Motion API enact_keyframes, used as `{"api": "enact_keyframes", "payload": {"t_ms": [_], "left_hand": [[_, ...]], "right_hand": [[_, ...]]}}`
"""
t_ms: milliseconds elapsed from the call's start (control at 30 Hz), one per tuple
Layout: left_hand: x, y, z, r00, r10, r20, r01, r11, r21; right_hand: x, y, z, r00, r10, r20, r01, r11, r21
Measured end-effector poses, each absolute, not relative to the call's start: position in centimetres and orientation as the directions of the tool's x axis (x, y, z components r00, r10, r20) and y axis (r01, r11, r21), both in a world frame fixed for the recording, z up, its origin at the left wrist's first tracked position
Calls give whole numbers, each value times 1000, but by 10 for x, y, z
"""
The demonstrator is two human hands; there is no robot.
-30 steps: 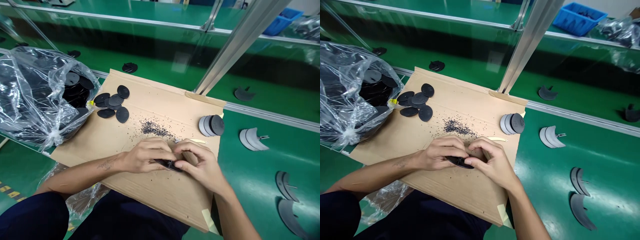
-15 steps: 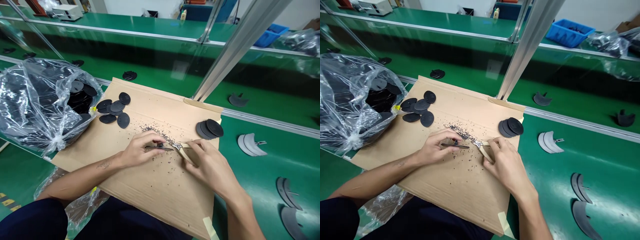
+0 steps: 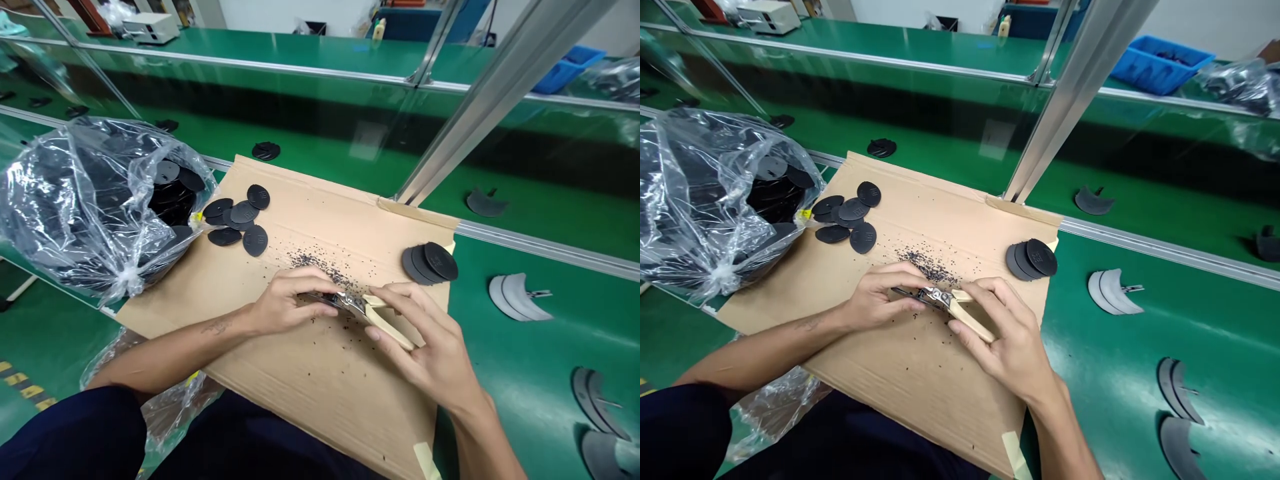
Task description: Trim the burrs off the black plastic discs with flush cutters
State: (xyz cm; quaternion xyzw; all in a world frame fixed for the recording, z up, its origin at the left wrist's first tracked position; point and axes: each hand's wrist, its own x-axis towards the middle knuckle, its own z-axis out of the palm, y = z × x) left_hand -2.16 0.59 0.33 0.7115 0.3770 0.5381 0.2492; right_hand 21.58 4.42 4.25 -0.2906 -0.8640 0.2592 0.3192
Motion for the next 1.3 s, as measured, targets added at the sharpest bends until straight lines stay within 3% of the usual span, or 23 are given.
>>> {"api": "enact_keyframes", "payload": {"t_ms": [267, 533, 667, 767, 833, 900, 1000, 1100, 1200, 1300], "left_hand": [[-23, 5, 4, 194, 801, 567, 266, -599, 755], [-22, 5, 2, 179, 793, 582, 251, -609, 753], [-22, 5, 6, 155, 813, 561, 342, -577, 742], [-21, 4, 7, 220, 791, 571, 457, -601, 656], [-21, 3, 6, 261, 773, 579, 508, -619, 598], [-22, 3, 6, 234, 787, 571, 516, -598, 614], [-25, 5, 6, 63, 887, 457, 406, -441, 801], [-27, 7, 5, -64, 965, 254, 119, -246, 962], [-24, 7, 4, -23, 991, 134, -67, -135, 989], [-20, 3, 3, 64, 988, 139, -48, -136, 989]], "right_hand": [[218, 48, 42, -674, 582, 455, 338, 791, -510], [220, 45, 40, -656, 607, 448, 382, 779, -497], [218, 48, 35, -613, 616, 494, 507, 787, -352], [216, 50, 31, -620, 574, 535, 567, 799, -200], [215, 49, 30, -630, 555, 543, 579, 802, -149], [214, 48, 29, -621, 568, 541, 598, 789, -141], [212, 46, 30, -537, 651, 537, 620, 736, -273], [210, 44, 32, -445, 791, 421, 553, 612, -565], [205, 41, 32, -454, 851, 265, 427, 469, -773], [202, 38, 30, -502, 830, 245, 300, 433, -850]]}}
